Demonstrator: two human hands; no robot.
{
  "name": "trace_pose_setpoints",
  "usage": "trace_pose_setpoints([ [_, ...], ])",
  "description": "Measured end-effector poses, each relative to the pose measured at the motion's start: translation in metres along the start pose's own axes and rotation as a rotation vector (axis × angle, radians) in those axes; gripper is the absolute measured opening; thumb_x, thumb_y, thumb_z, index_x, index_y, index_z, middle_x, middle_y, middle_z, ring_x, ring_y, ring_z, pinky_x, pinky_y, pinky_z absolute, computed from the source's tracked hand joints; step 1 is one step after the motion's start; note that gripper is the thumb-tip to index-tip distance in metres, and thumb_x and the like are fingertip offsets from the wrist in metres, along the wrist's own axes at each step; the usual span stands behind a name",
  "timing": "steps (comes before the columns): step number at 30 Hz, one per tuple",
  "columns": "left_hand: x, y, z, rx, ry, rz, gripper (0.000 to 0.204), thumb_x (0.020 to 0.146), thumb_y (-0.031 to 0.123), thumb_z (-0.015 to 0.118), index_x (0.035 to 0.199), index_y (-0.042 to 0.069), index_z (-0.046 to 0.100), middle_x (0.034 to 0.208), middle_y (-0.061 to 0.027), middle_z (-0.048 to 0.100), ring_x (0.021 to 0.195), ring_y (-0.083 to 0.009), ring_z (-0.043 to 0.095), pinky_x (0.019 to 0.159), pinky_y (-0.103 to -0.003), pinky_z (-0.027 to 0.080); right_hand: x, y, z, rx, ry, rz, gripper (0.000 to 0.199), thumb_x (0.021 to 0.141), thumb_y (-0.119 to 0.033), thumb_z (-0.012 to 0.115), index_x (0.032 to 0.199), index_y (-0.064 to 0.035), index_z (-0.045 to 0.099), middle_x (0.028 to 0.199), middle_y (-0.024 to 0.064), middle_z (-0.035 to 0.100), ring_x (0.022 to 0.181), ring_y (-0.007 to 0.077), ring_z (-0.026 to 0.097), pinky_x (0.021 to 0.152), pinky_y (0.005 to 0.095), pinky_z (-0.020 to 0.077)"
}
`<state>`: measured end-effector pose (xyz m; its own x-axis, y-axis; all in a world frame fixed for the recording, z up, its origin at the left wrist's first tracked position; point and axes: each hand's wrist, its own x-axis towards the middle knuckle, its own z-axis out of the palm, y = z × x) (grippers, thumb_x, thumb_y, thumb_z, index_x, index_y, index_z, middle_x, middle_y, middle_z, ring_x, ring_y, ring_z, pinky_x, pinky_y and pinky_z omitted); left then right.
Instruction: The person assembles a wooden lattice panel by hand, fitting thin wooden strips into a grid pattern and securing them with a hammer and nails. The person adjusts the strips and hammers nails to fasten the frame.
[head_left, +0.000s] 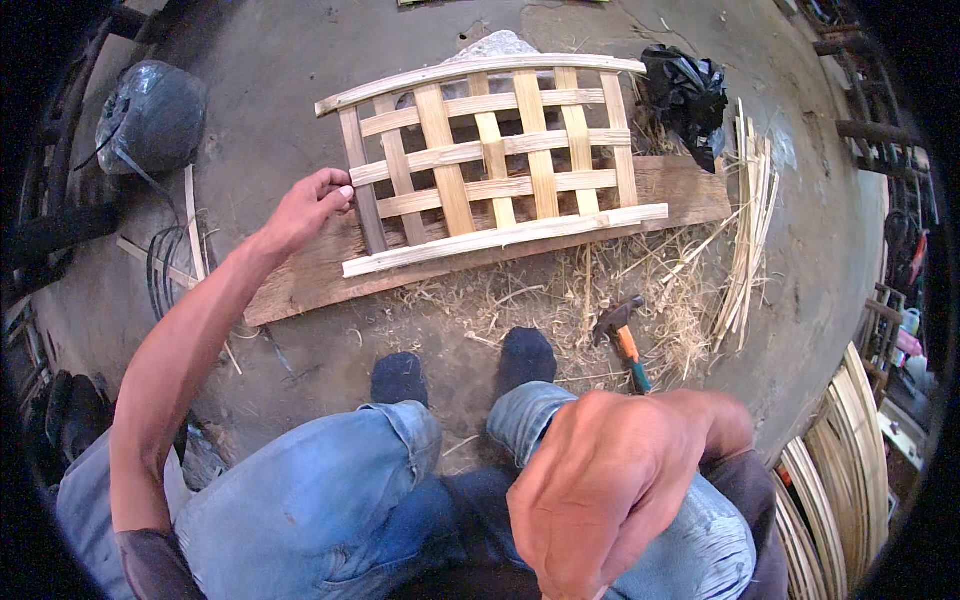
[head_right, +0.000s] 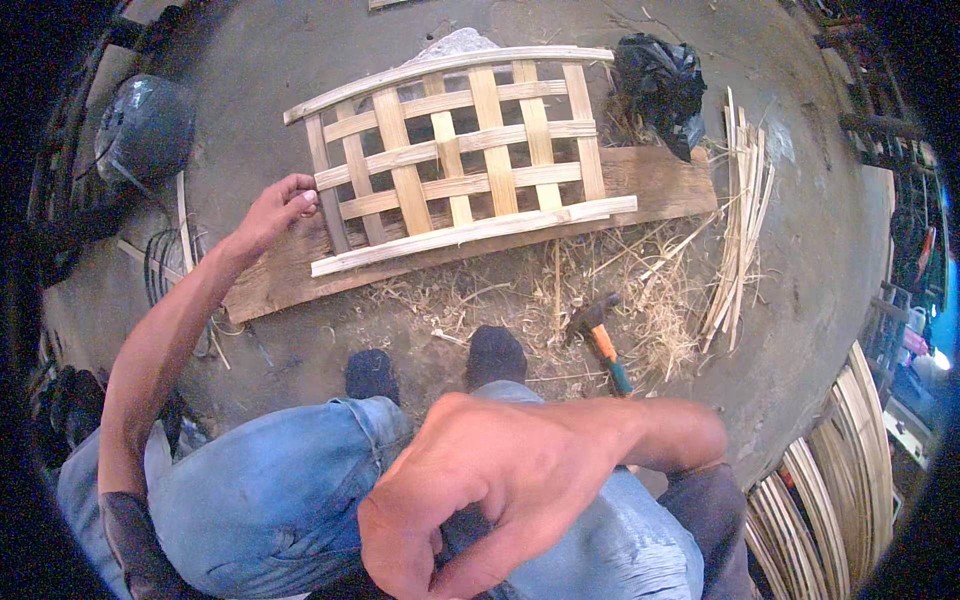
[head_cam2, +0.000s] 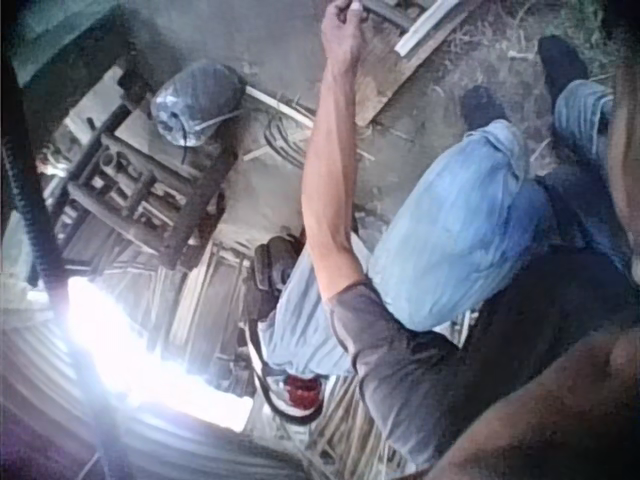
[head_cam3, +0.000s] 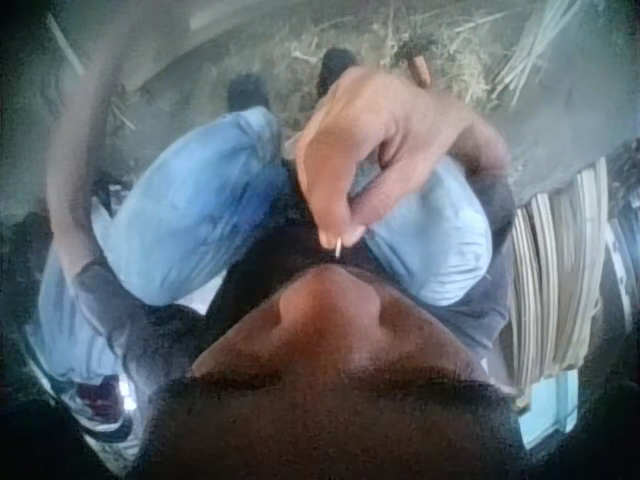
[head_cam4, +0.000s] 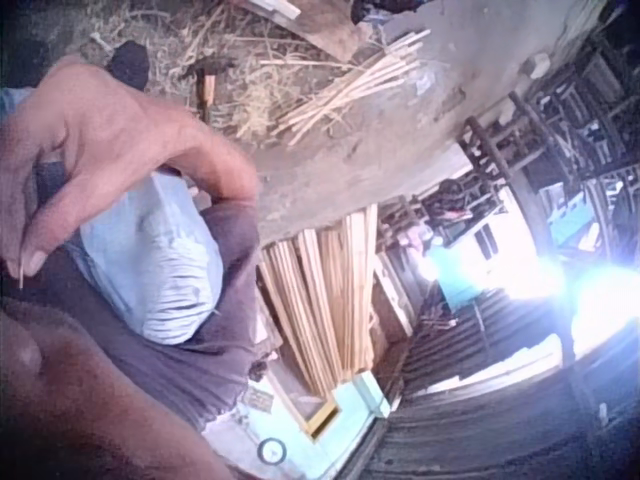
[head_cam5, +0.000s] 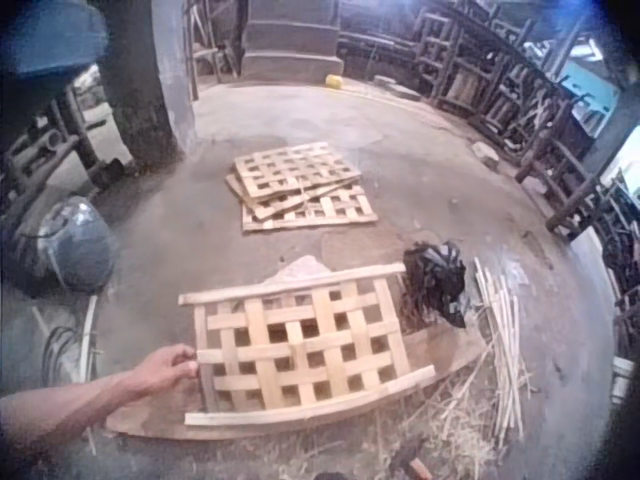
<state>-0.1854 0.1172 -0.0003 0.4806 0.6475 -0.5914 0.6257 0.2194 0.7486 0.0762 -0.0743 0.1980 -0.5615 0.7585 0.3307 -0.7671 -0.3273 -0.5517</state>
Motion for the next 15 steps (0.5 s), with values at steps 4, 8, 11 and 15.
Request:
trace_pose_setpoints([
  [4,-0.002,0.003,-0.005,0.012,-0.002,0.010,0.028,0.098,0.020,0.054,0.120,0.002,0.056,0.103,-0.0025,0.063,0.093,-0.0116,0.056,0.085,-0.029,0.045,0.000,0.006,0.002,0.061,0.001,-0.012,0.018,0.078,0.002,0.078,0.094,0.0041,0.071,0.085,0.0139,0.072,0.073,0.0189,0.070,0.062,0.0272,0.0556],
  [8,0.001,0.011,-0.001,0.004,-0.021,-0.018,0.027,0.098,0.017,0.054,0.119,-0.001,0.056,0.102,-0.0040,0.064,0.092,-0.0115,0.056,0.086,-0.029,0.046,0.002,-0.002,0.000,-0.022,-0.021,-0.008,0.015,0.080,0.001,0.077,0.093,0.0040,0.071,0.085,0.0141,0.072,0.072,0.0198,0.071,0.060,0.0275,0.0550],
  [11,-0.001,0.007,0.000,0.030,0.005,0.011,0.028,0.098,0.017,0.054,0.119,-0.001,0.056,0.100,-0.0039,0.064,0.092,-0.0110,0.056,0.086,-0.029,0.046,-0.003,0.009,0.008,0.096,0.005,-0.023,0.014,0.081,0.000,0.076,0.093,0.0044,0.070,0.086,0.0140,0.072,0.072,0.0203,0.070,0.060,0.0273,0.0552],
  [15,0.007,0.002,0.000,0.035,-0.013,0.014,0.029,0.098,0.018,0.054,0.120,-0.001,0.056,0.103,-0.0043,0.064,0.092,-0.0114,0.056,0.087,-0.029,0.046,-0.006,0.002,0.009,0.014,0.029,0.001,0.014,0.082,-0.002,0.076,0.092,0.0039,0.070,0.085,0.0128,0.072,0.073,0.0204,0.070,0.062,0.0274,0.0557],
])
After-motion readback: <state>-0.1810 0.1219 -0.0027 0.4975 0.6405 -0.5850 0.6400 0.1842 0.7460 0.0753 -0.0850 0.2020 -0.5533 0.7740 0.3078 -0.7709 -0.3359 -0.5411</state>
